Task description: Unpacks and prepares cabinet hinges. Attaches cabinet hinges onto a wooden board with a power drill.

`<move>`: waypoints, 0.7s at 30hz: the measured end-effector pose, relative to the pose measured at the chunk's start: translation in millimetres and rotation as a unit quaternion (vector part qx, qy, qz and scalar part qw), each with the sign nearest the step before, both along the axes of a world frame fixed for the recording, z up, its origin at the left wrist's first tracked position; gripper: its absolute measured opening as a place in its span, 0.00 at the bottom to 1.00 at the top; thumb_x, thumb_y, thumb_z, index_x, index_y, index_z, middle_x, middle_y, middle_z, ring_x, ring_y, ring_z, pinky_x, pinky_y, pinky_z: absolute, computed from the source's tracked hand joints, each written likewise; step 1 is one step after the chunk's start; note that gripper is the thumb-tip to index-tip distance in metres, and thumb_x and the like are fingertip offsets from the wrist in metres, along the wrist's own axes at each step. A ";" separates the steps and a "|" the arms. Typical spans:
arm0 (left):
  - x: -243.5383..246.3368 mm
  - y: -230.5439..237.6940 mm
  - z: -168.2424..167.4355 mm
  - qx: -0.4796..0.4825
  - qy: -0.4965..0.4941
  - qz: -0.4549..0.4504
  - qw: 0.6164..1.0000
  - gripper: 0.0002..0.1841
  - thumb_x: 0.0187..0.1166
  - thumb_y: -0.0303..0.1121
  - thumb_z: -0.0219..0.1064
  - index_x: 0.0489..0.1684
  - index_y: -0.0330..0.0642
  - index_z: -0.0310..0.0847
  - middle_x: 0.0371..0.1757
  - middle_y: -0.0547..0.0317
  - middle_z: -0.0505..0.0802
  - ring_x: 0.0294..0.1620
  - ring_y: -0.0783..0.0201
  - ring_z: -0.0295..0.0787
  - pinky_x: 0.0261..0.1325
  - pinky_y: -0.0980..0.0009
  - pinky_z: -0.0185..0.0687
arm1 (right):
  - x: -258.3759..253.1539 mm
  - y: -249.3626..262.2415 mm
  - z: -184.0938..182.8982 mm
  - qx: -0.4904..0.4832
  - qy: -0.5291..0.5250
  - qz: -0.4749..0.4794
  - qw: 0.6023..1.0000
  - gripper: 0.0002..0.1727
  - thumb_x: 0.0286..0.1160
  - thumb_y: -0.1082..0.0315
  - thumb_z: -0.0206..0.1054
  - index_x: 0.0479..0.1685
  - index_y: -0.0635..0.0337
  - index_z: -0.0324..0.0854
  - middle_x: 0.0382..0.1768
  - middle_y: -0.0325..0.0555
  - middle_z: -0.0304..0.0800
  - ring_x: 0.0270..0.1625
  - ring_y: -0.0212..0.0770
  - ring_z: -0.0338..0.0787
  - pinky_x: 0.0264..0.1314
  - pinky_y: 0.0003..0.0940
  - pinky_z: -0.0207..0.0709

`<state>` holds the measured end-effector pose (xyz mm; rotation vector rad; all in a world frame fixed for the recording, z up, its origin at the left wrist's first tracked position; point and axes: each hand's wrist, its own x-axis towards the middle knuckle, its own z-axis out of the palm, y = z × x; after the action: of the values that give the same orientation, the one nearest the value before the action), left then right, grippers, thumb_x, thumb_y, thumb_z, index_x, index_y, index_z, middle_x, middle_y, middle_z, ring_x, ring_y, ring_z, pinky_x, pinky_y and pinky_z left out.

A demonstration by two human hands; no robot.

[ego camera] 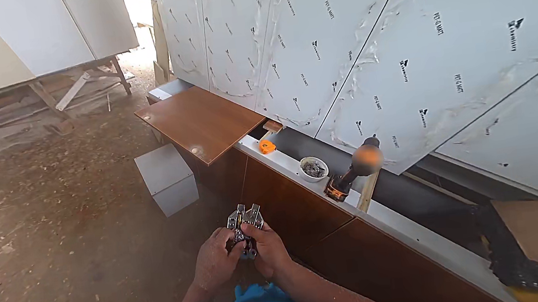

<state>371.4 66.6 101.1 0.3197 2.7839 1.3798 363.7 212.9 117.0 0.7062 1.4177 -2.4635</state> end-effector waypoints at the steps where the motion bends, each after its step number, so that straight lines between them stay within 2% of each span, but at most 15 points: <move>1: 1.1 0.7 -6.8 0.018 -0.003 0.004 1.000 0.15 0.78 0.43 0.69 0.41 0.37 0.88 0.46 0.50 0.92 0.44 0.59 0.90 0.51 0.58 0.86 | -1.0 1.5 -5.6 0.003 -0.013 0.005 1.000 0.23 0.79 0.72 0.70 0.71 0.66 0.71 0.49 0.56 0.91 0.48 0.45 0.93 0.53 0.42 0.89; 4: 0.3 -1.2 -26.7 0.116 -0.022 0.046 0.992 0.10 0.79 0.38 0.67 0.35 0.40 0.87 0.47 0.56 0.90 0.44 0.69 0.87 0.49 0.73 0.85 | -11.6 0.4 -22.0 -0.006 -0.046 0.017 0.999 0.24 0.79 0.72 0.70 0.72 0.65 0.70 0.49 0.58 0.91 0.48 0.47 0.94 0.53 0.44 0.90; 5: -0.8 -4.3 -31.8 0.173 -0.038 0.061 0.982 0.08 0.78 0.34 0.67 0.34 0.40 0.86 0.49 0.57 0.90 0.47 0.71 0.87 0.51 0.74 0.85 | -17.7 -1.6 -26.4 -0.012 -0.057 0.026 0.998 0.25 0.79 0.72 0.70 0.73 0.65 0.69 0.50 0.58 0.91 0.49 0.48 0.94 0.54 0.45 0.90; 7: -2.8 -16.0 -40.3 0.287 -0.056 0.095 0.952 0.04 0.78 0.28 0.65 0.37 0.38 0.85 0.54 0.55 0.92 0.52 0.68 0.90 0.54 0.71 0.88 | -35.0 -7.5 -34.8 -0.018 -0.068 0.058 0.996 0.25 0.80 0.71 0.69 0.74 0.65 0.69 0.51 0.59 0.91 0.50 0.49 0.94 0.54 0.46 0.90; 9: -8.8 -29.7 -49.7 0.374 -0.073 0.117 0.917 0.05 0.77 0.25 0.61 0.41 0.36 0.82 0.54 0.52 0.94 0.46 0.61 0.94 0.45 0.65 0.93 | -60.8 -7.2 -44.3 -0.024 -0.068 0.091 0.993 0.25 0.81 0.71 0.68 0.75 0.65 0.68 0.51 0.59 0.91 0.49 0.50 0.94 0.53 0.46 0.90; 12: -18.5 -57.2 -65.5 0.447 -0.130 0.157 0.871 0.03 0.76 0.25 0.59 0.38 0.43 0.77 0.45 0.54 0.97 0.29 0.64 0.93 0.32 0.68 0.91 | -120.7 -6.5 -55.2 -0.019 -0.076 0.127 0.989 0.28 0.80 0.70 0.69 0.78 0.64 0.66 0.52 0.58 0.89 0.48 0.49 0.93 0.53 0.45 0.90; 14: -25.4 -73.5 -76.2 0.460 -0.170 0.191 0.850 0.07 0.78 0.21 0.53 0.41 0.45 0.71 0.40 0.56 0.97 0.24 0.66 0.92 0.28 0.71 0.89 | -176.1 -5.7 -57.6 0.009 -0.068 0.148 0.987 0.28 0.81 0.69 0.69 0.79 0.63 0.66 0.55 0.58 0.88 0.51 0.48 0.93 0.55 0.46 0.89; 16: -39.2 -86.2 -87.9 0.450 -0.216 0.228 0.836 0.10 0.82 0.18 0.48 0.51 0.43 0.66 0.37 0.59 0.97 0.22 0.68 0.91 0.27 0.74 0.89 | -241.2 -2.1 -52.9 0.068 -0.047 0.174 0.981 0.29 0.79 0.69 0.70 0.80 0.63 0.68 0.60 0.57 0.87 0.57 0.46 0.91 0.60 0.45 0.86; 18: -58.6 -95.1 -88.5 0.427 -0.248 0.276 0.825 0.12 0.87 0.19 0.47 0.62 0.37 0.67 0.38 0.59 0.97 0.23 0.69 0.91 0.29 0.75 0.89 | -311.5 -3.2 -49.7 0.145 -0.013 0.208 0.967 0.28 0.77 0.69 0.71 0.76 0.64 0.71 0.59 0.56 0.87 0.57 0.45 0.90 0.60 0.43 0.85; 19: -71.0 -96.7 -86.2 0.416 -0.252 0.304 0.819 0.11 0.88 0.19 0.48 0.61 0.36 0.69 0.37 0.58 0.98 0.22 0.70 0.91 0.28 0.75 0.88 | -348.0 -6.9 -51.3 0.190 0.001 0.227 0.955 0.28 0.76 0.69 0.73 0.75 0.64 0.73 0.59 0.57 0.87 0.57 0.46 0.90 0.62 0.44 0.84; 21: -98.5 -97.2 -78.4 0.406 -0.247 0.346 0.809 0.08 0.89 0.21 0.50 0.54 0.34 0.75 0.33 0.57 0.98 0.19 0.71 0.89 0.25 0.77 0.86 | -416.4 -19.0 -60.2 0.273 0.013 0.261 0.926 0.33 0.75 0.66 0.75 0.79 0.64 0.70 0.64 0.62 0.85 0.64 0.54 0.87 0.68 0.53 0.80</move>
<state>272.9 -30.6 22.7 -1.0186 1.7692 2.3010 -52.7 194.0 56.8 0.3125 2.0145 -1.6879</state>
